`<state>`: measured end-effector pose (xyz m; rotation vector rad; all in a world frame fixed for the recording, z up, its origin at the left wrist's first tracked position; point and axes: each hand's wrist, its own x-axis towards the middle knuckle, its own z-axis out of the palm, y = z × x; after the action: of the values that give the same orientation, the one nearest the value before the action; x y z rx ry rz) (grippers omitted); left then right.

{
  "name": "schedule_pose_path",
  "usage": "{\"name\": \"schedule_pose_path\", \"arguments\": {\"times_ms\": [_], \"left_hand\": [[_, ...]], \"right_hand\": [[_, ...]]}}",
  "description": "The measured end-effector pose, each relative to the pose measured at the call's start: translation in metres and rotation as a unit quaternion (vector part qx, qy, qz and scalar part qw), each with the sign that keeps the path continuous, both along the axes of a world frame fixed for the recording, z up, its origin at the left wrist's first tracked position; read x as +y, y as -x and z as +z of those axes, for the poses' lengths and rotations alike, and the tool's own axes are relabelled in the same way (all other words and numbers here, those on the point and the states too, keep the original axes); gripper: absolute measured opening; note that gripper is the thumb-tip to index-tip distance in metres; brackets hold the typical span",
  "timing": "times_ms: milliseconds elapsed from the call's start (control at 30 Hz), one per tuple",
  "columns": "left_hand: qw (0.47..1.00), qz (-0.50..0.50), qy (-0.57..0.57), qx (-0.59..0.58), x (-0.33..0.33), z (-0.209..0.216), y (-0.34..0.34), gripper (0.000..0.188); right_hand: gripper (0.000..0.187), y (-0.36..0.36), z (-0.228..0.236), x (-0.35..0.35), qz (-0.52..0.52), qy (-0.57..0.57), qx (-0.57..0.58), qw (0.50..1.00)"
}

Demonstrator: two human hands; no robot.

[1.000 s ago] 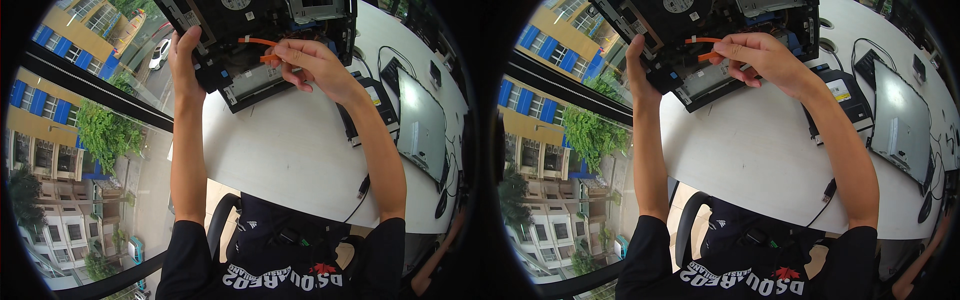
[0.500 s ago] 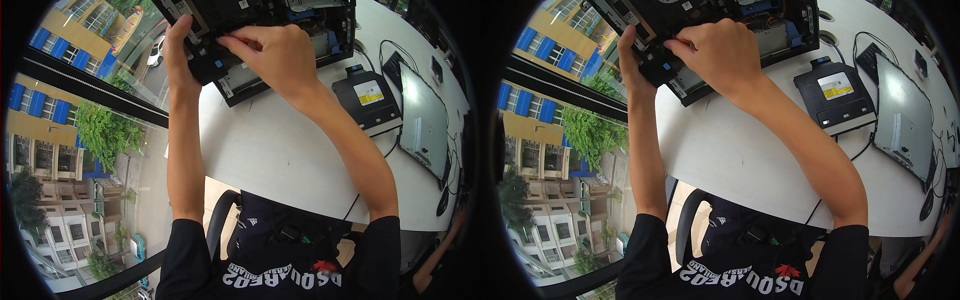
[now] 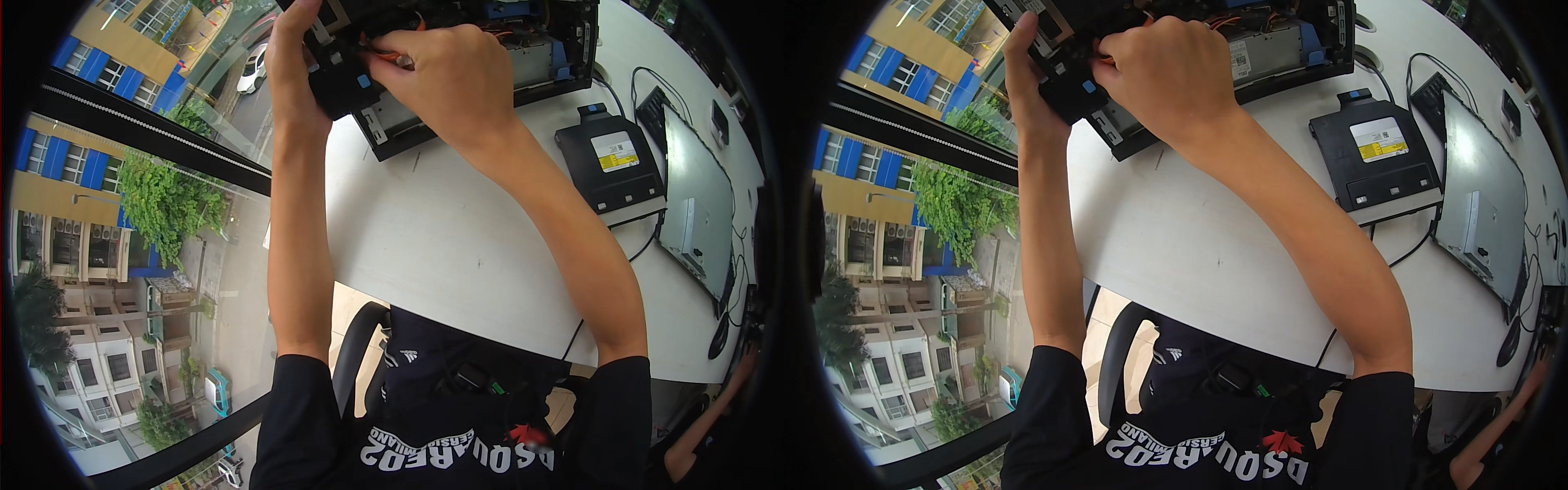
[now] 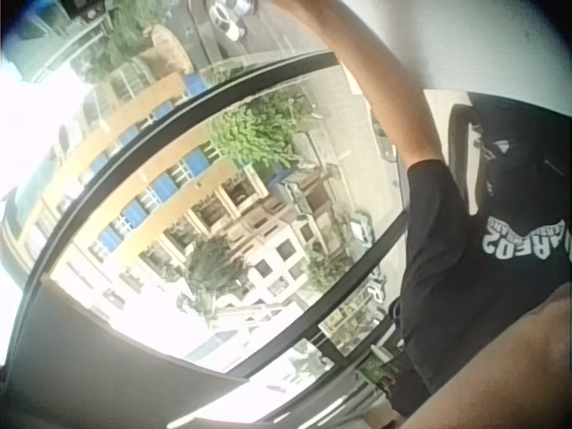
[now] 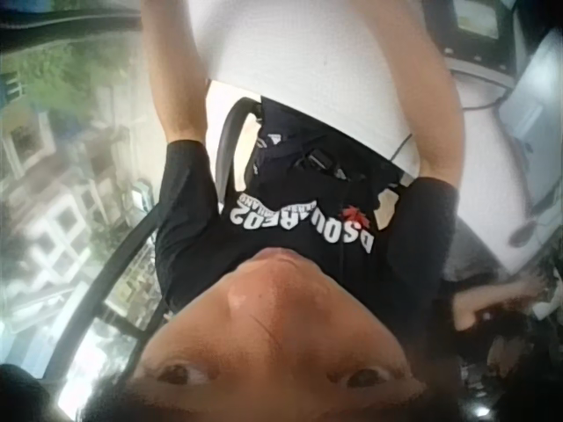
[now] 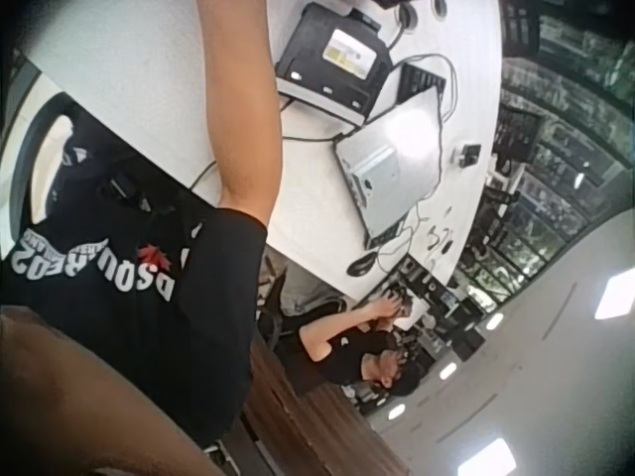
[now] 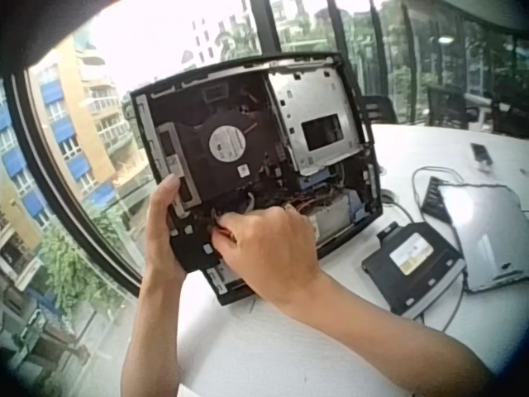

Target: The person reassembles a computer by installing the optical drive, connecting SATA and power cables, and then sliding the side panel back onto the case.

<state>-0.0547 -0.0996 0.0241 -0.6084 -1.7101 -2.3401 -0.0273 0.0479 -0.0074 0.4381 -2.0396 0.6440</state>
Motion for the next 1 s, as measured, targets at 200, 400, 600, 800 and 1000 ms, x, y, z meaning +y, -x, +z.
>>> {"name": "schedule_pose_path", "arguments": {"times_ms": [200, 400, 600, 800, 1000], "left_hand": [[0.998, 0.065, -0.007, -0.017, -0.013, -0.014, 0.009, 0.055], [0.998, 0.055, -0.022, -0.003, -0.015, -0.018, 0.014, 0.052], [0.998, 0.061, -0.027, -0.003, -0.015, -0.018, 0.015, 0.051], [0.998, 0.062, -0.019, -0.003, -0.014, -0.017, 0.014, 0.051], [0.998, 0.056, -0.027, -0.009, -0.015, -0.018, 0.017, 0.051]], "right_hand": [[0.021, -0.007, 0.016, 0.000, 0.033, 0.058, -0.050, 0.997], [0.021, -0.010, 0.023, -0.003, 0.062, 0.099, -0.056, 0.992], [0.021, -0.010, 0.021, -0.001, 0.065, 0.109, -0.049, 0.991], [0.022, -0.010, 0.021, -0.001, 0.077, 0.094, -0.066, 0.990], [0.022, -0.011, 0.031, -0.001, 0.071, 0.096, -0.069, 0.990]]}}
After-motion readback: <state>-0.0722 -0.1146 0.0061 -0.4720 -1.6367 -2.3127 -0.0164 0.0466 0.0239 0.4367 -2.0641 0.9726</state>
